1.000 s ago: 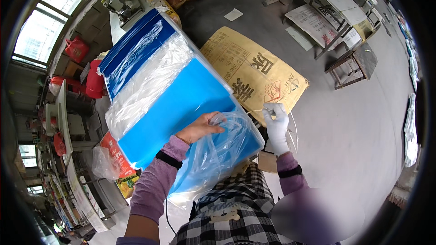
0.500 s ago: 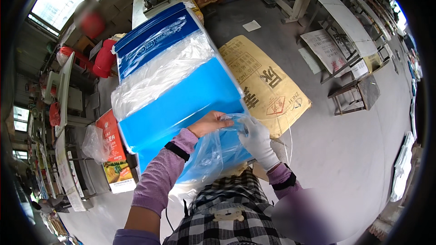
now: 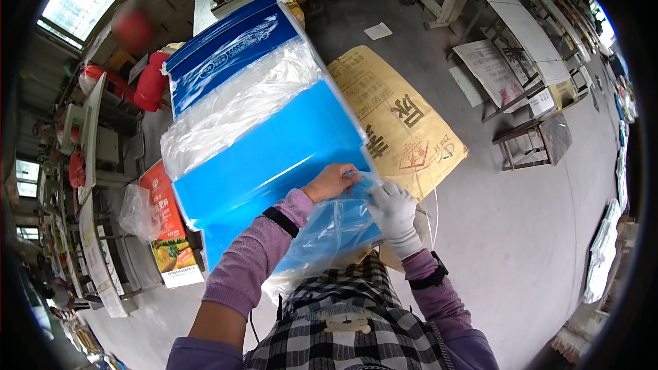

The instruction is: Checking and sorting large plastic packaging sheets on a workbench.

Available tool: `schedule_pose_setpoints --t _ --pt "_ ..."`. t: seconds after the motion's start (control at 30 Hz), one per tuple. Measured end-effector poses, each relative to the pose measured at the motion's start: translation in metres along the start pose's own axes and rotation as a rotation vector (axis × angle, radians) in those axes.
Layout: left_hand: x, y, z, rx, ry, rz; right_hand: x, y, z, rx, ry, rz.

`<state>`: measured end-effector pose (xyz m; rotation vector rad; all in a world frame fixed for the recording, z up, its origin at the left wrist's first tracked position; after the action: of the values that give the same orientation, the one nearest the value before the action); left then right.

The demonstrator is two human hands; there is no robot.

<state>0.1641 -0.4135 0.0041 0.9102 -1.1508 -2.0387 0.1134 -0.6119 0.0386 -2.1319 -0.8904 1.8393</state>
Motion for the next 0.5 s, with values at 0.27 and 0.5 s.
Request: schedule_pose_setpoints --t 0.27,0.5 --pt "0.076 0.063 0.081 0.759 0.371 -0.547 0.007 0.023 -0.006 0.018 -0.087 -0.027" --pt "0.104 -0.001 0.161 -0.131 0.433 -0.788 0.002 0.02 -0.007 -0.028 -0.163 -0.053"
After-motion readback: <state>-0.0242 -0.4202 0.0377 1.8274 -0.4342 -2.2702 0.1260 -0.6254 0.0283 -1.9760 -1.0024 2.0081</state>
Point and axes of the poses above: each hand's wrist, its own z-axis away from the middle knuckle, its own x-axis out of the palm, y = z × x, the point moved 1 cm from there along -z, towards the middle knuckle, and after that the axes turned 10 degrees about x, right-handed, at the moved point
